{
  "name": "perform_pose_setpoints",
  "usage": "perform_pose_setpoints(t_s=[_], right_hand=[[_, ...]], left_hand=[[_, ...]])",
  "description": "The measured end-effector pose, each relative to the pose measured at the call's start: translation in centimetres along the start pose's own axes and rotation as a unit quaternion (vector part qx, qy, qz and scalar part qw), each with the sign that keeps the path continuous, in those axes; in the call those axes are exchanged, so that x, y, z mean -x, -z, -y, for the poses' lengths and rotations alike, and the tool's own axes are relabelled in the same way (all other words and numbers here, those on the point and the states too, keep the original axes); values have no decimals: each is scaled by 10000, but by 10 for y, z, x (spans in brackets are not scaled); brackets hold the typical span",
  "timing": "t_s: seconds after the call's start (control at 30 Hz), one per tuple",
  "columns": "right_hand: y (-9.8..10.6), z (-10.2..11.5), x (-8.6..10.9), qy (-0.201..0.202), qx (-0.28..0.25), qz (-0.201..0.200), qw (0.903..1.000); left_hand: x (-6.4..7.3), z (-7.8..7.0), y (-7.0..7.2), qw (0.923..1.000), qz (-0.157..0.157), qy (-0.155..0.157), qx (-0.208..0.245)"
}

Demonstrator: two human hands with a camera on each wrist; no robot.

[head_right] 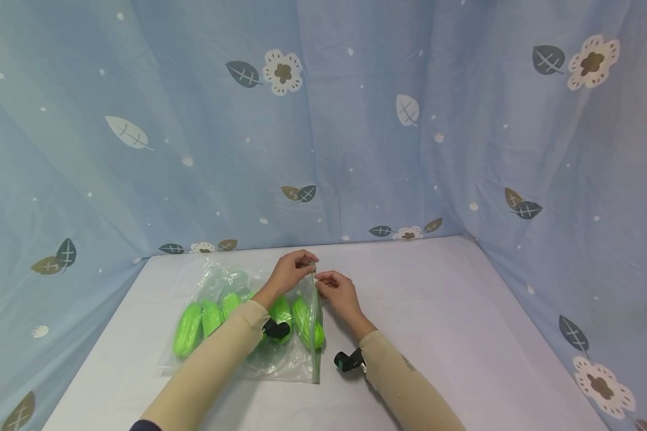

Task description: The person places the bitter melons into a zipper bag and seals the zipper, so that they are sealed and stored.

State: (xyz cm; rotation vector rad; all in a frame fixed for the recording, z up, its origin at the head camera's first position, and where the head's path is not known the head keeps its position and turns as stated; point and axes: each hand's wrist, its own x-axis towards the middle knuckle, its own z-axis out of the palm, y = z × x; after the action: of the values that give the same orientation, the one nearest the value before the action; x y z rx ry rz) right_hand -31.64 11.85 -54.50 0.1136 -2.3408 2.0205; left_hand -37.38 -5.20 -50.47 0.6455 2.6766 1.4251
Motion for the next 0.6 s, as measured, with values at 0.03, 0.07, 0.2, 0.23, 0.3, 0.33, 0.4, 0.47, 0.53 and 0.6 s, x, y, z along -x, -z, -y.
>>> perform_pose_setpoints(t_s=[0.03, 0.07, 0.2, 0.23, 0.3, 0.33, 0.4, 0.47, 0.53, 0.6], right_hand=[[0, 0, 0, 14, -2, 2, 10000], [0, 0, 1, 25, 6, 5, 10000], [0, 1, 4, 30, -7, 13, 10000], [0, 1, 4, 22, -18, 14, 10000], [0, 1, 6, 13, -15, 36, 10000], [0, 1, 7, 1, -25, 50, 10000], [1, 1, 9, 2, -38, 84, 10000], [1, 0, 12, -2, -24, 108, 9999], [1, -1, 15, 1, -23, 136, 9999], [1, -1, 18, 1, 14, 147, 9999]], left_hand=[[0, 0, 0, 10000, 1, -13, 7], [0, 0, 0, 10000, 4, -16, 14], [1, 0, 1, 10000, -9, -22, 27], [1, 0, 1, 10000, -11, -7, 31], [1, 0, 1, 10000, -21, 31, 62], [1, 0, 1, 10000, -29, 49, 70], [1, 0, 1, 9999, -41, 74, 108], [2, 0, 1, 9998, -61, 83, 147], [2, 0, 2, 9998, -79, 92, 148], [2, 0, 2, 9998, -94, 90, 158]])
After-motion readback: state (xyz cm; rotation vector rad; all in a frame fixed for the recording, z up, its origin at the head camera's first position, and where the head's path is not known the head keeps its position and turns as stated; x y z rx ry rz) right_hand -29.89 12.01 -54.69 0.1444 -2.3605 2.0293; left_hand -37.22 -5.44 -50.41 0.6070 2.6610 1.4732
